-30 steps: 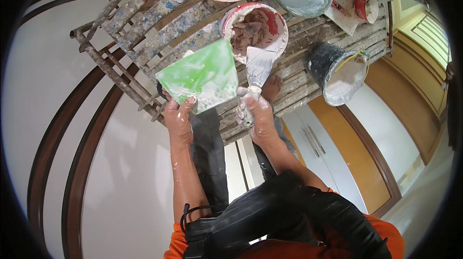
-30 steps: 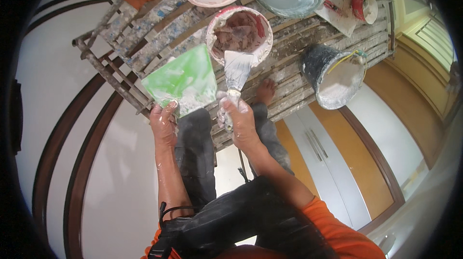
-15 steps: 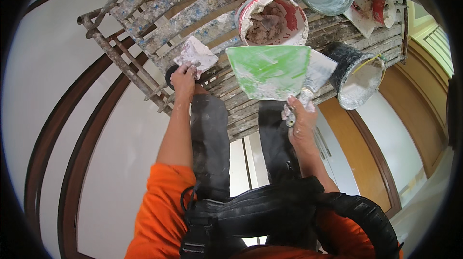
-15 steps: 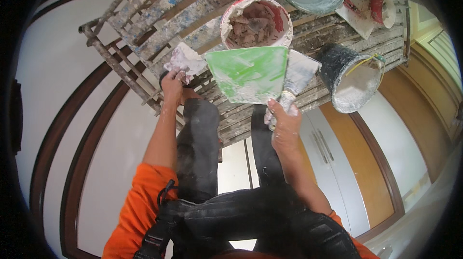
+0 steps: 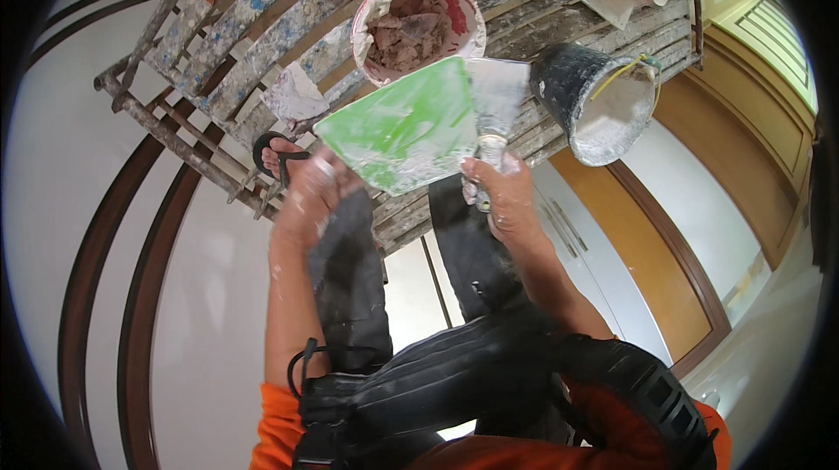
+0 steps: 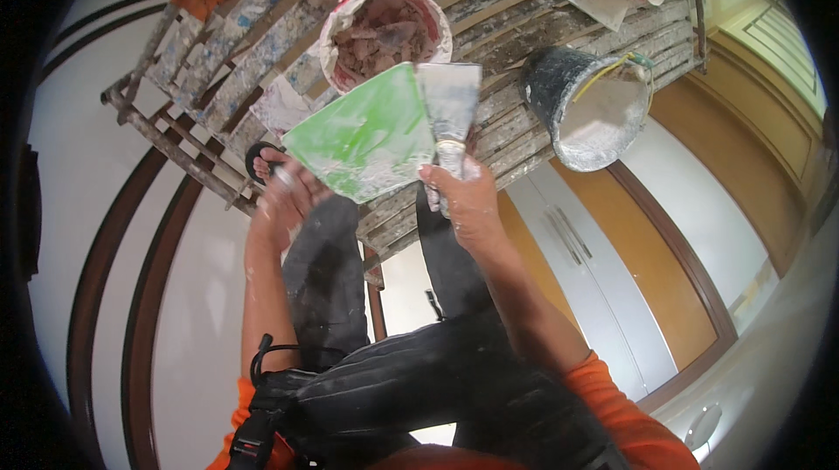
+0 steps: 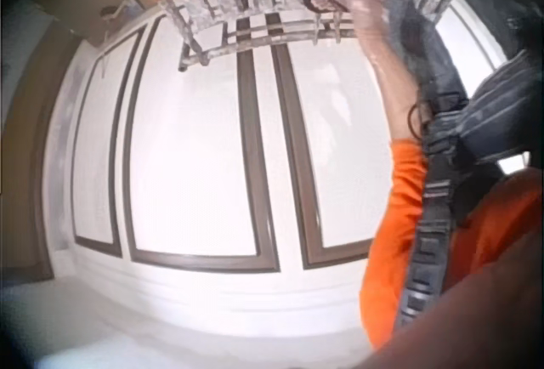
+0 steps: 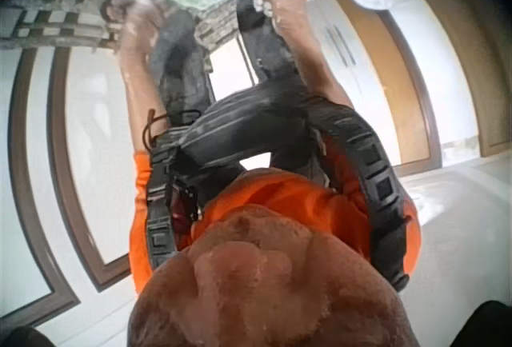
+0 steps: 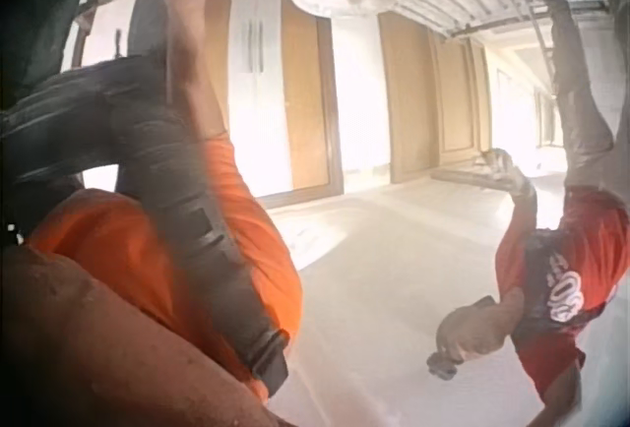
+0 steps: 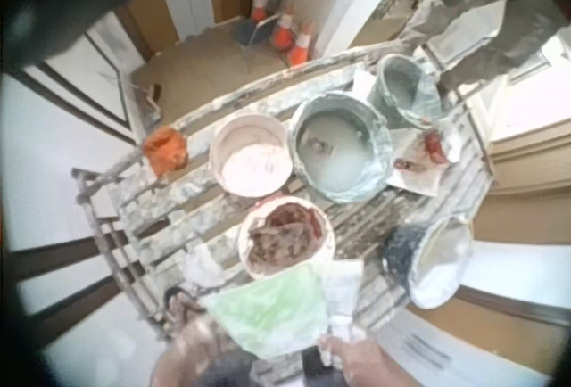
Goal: The person applies plaster to a ceiling using a trowel and a cloth, smoothing the surface. They then move to a scaffold to mix plaster in a bucket with a trowel and transfer it to a smaller container.
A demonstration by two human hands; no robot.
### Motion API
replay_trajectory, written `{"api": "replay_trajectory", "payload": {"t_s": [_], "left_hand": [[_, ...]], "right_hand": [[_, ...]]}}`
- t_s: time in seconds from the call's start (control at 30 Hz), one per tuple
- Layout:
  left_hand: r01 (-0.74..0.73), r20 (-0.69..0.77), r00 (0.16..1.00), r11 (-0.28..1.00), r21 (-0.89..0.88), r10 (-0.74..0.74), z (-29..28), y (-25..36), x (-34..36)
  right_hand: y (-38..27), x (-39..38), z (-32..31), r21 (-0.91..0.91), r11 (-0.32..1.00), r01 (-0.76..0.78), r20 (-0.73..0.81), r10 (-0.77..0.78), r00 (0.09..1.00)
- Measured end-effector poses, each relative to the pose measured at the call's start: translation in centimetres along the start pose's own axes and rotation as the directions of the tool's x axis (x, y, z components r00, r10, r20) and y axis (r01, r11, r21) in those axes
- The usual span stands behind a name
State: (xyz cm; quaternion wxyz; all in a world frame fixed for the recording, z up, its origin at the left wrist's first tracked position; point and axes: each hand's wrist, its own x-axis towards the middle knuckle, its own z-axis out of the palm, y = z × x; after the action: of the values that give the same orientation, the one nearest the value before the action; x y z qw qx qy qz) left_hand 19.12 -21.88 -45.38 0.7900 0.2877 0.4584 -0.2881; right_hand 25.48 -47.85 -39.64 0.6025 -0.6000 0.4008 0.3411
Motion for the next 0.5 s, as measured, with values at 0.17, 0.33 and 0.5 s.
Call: {"api": "replay_trajectory", "payload": {"t_s": [0.17, 0.33, 0.5], "left_hand": [[-0.171, -0.187, 0.97, 0.983, -0.067, 0.156, 5.6, -2.0, -3.6], [-0.245, -0.293, 0.93, 0.969, -0.039, 0.223, 7.7, -2.2, -1.4], [-0.267, -0.248, 0.919, 0.946, 0.186, 0.308, 8.3, -4.0, 0.3]], "right_hand": [[-1.2, 0.1, 1.3, -0.332, 0.91, 0.249, 0.041, -0.25, 0.967], [-1.9, -4.4, 0.2, -0.806, 0.371, 0.461, 0.281, -0.447, 0.849], [-0.4, -7.2, 1.6, -0.926, 0.127, 0.355, 0.312, -0.267, 0.912]]}}
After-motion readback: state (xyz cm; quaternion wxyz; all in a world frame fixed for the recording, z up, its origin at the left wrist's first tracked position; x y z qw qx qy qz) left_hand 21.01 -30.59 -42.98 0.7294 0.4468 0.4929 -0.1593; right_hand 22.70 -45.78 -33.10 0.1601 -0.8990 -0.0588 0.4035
